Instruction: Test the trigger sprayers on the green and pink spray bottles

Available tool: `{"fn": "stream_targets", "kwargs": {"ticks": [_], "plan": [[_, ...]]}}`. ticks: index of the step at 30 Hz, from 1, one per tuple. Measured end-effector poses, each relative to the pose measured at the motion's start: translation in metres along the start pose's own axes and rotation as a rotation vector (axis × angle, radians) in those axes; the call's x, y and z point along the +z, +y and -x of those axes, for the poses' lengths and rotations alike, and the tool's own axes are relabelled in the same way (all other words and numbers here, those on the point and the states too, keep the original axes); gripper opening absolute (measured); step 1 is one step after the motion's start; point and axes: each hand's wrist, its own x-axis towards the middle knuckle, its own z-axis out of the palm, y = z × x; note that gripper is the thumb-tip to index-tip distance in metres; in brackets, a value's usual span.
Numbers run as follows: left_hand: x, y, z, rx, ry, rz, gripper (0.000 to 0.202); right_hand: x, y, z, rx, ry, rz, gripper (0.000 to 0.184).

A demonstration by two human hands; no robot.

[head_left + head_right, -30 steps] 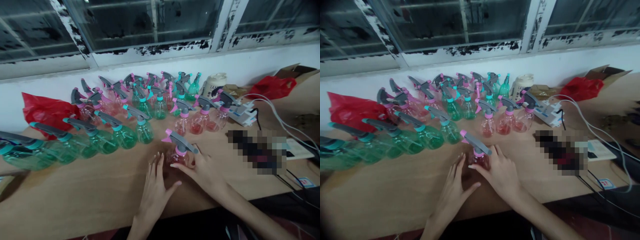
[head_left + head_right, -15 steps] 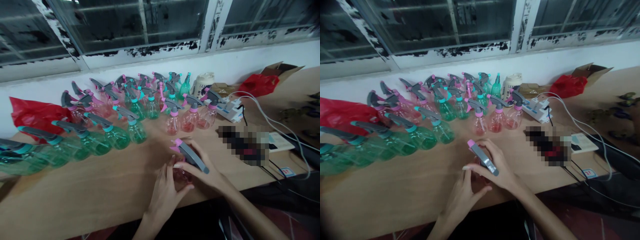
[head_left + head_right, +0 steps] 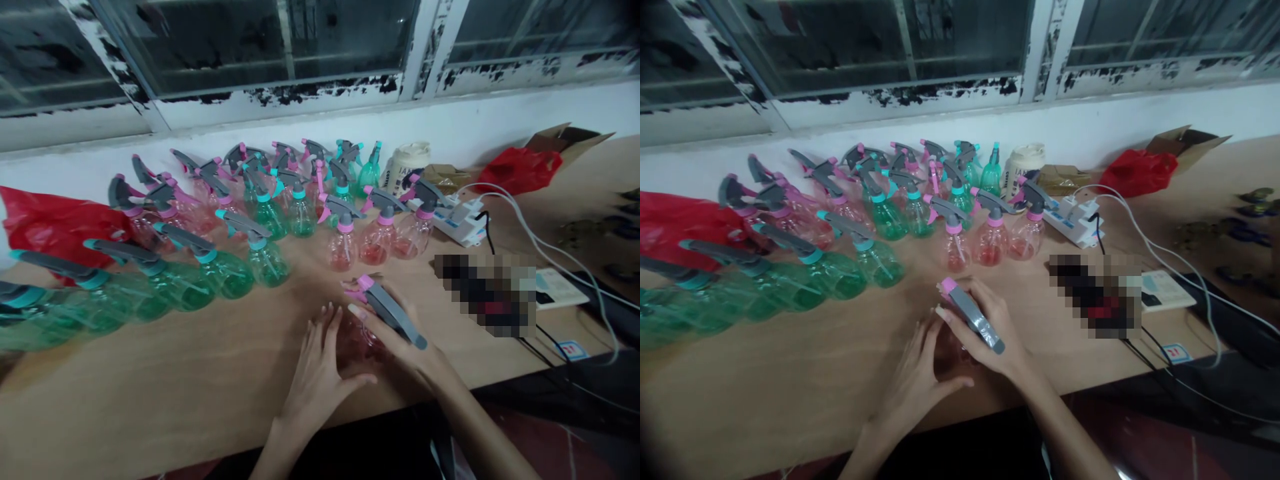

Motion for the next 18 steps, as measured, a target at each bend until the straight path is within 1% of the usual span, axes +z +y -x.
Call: {"fn": "stream_targets", "kwargs": {"ticks": [2,3,5,9,14,18], "plan": [[-0.001,-0.007,0.002,0.007,0.014,-0.072,0.110,0.002,0.002,-0.001,0.021,0.007,-0.008,0.023],[-0.001,-0.010,0.003,0.006,0.012,-0.093,0.112,0.003,0.003,-0.001,0.024,0.012,-0.008,0.022],[0.001,-0.014,0.006,0.005,0.003,-0.110,0.110,0.004,0.005,-0.001,0.016,0.032,0.017,0.021],[0.007,-0.018,0.010,0.018,-0.005,-0.110,0.107,0.004,0.002,0.000,-0.035,0.031,0.075,0.013],[0.011,-0.019,0.010,0.014,-0.017,-0.116,0.105,0.004,-0.001,-0.003,-0.070,0.019,0.048,0.005],[0.011,-0.019,0.010,0.013,-0.023,-0.127,0.101,0.004,0.001,-0.005,-0.069,0.010,0.039,0.005]]}}
